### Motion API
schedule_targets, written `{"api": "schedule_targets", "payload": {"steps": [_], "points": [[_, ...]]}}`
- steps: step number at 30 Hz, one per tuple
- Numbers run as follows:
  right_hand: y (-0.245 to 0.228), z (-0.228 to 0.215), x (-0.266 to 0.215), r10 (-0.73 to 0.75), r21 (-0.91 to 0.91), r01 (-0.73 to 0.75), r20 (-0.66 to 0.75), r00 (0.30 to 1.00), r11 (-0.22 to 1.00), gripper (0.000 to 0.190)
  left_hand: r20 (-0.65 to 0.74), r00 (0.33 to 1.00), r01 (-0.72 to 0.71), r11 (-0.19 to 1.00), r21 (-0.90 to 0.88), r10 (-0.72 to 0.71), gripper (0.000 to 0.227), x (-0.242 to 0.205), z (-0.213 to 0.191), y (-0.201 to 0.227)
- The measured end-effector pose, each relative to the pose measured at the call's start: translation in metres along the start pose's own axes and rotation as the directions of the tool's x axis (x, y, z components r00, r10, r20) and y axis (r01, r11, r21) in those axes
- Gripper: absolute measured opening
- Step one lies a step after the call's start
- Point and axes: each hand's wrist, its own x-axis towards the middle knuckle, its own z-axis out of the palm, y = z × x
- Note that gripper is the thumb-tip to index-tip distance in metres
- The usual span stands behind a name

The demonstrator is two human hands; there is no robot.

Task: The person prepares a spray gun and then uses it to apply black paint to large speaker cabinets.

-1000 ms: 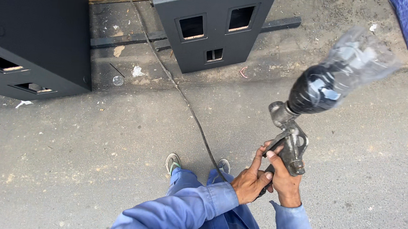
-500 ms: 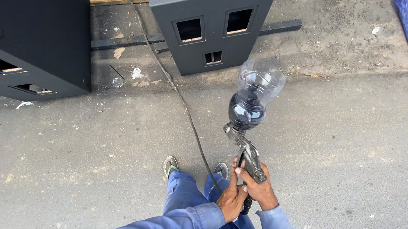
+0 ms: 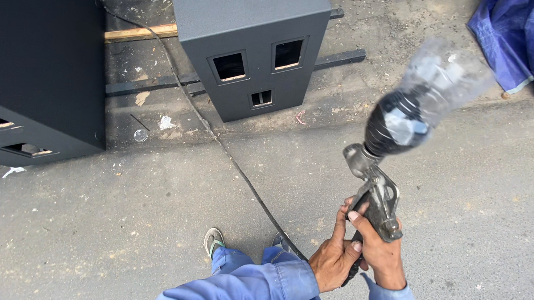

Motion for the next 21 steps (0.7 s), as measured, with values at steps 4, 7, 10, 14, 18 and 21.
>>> {"api": "schedule_targets", "payload": {"steps": [4, 7, 10, 14, 18, 21], "points": [[-0.095, 0.017, 0.008, 0.079, -0.297, -0.053, 0.077, 0.994, 0.953, 0.019, -0.081, 0.992, -0.114, 0.978, -0.176, 0.101, 0.087, 0.013, -0.004, 0.066], [-0.143, 0.033, 0.012, 0.005, -0.413, -0.020, -0.037, 0.999, 0.910, 0.015, -0.062, 0.983, -0.180, 0.964, -0.196, 0.171, 0.087, 0.027, -0.028, 0.100], [-0.160, 0.047, 0.029, -0.133, -0.462, 0.082, -0.079, 0.988, 0.883, 0.016, -0.071, 0.971, -0.237, 0.953, -0.190, 0.227, 0.089, 0.054, -0.047, 0.091], [-0.188, 0.090, 0.019, -0.139, -0.447, 0.129, 0.009, 0.990, 0.885, 0.014, -0.208, 0.948, -0.283, 0.936, -0.210, 0.240, 0.083, 0.026, -0.066, 0.132], [-0.189, 0.131, 0.028, -0.120, -0.505, 0.184, 0.158, 0.980, 0.843, 0.017, -0.403, 0.889, -0.345, 0.897, -0.277, 0.217, 0.081, 0.010, -0.080, 0.129], [-0.191, 0.149, 0.028, -0.132, -0.499, 0.279, 0.310, 0.942, 0.820, 0.019, -0.477, 0.856, -0.367, 0.885, -0.288, 0.200, 0.081, 0.004, -0.084, 0.135]]}}
